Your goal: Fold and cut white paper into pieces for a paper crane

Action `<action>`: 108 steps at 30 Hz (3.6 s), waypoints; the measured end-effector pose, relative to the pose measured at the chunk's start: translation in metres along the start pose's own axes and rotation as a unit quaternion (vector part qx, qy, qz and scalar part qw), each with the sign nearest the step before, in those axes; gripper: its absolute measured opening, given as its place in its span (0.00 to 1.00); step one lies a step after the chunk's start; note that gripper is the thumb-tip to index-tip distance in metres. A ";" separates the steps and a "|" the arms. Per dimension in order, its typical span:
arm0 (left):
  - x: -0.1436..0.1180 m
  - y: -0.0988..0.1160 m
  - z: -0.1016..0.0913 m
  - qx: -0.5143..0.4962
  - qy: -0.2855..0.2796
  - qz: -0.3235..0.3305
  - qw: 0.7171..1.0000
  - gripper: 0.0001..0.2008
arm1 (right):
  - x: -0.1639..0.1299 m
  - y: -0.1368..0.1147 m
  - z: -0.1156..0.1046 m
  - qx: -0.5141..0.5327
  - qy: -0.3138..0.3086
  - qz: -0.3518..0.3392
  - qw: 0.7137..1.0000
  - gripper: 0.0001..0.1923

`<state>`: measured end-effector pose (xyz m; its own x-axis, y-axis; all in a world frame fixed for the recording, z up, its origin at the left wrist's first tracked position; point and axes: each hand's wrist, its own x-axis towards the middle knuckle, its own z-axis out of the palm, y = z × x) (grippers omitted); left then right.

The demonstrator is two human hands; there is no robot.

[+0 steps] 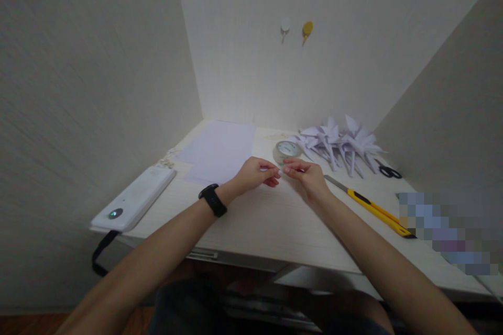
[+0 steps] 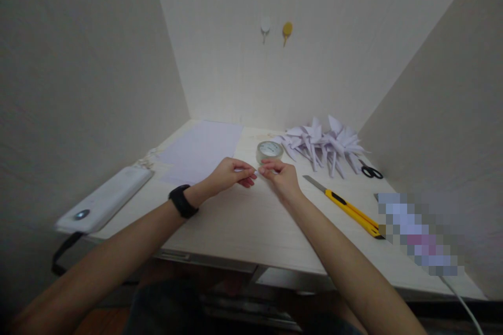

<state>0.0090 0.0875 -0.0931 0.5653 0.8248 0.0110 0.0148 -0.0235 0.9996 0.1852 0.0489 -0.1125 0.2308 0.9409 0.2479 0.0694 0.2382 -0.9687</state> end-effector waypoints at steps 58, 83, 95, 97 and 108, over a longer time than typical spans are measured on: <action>0.001 -0.002 -0.007 0.134 0.020 0.151 0.979 0.03 | -0.003 -0.007 0.000 -0.034 -0.028 0.042 0.998 0.16; 0.001 -0.002 -0.004 0.196 0.049 0.162 0.966 0.04 | -0.004 -0.008 0.003 -0.044 -0.012 0.033 0.998 0.13; 0.001 -0.006 -0.005 0.180 0.032 0.201 0.962 0.03 | -0.001 -0.006 -0.002 -0.097 -0.020 0.039 0.994 0.17; 0.002 -0.007 -0.006 0.183 0.034 0.196 0.963 0.07 | 0.000 -0.005 -0.002 -0.107 -0.020 0.022 0.994 0.17; -0.001 -0.002 -0.006 0.230 0.016 0.112 0.967 0.08 | 0.000 0.000 -0.003 -0.125 -0.023 -0.010 0.992 0.17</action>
<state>0.0033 0.0903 -0.0947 0.5713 0.7868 0.2333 0.2640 -0.4454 0.8555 0.1885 0.0483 -0.1127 0.1818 0.9481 0.2608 0.3129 0.1957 -0.9294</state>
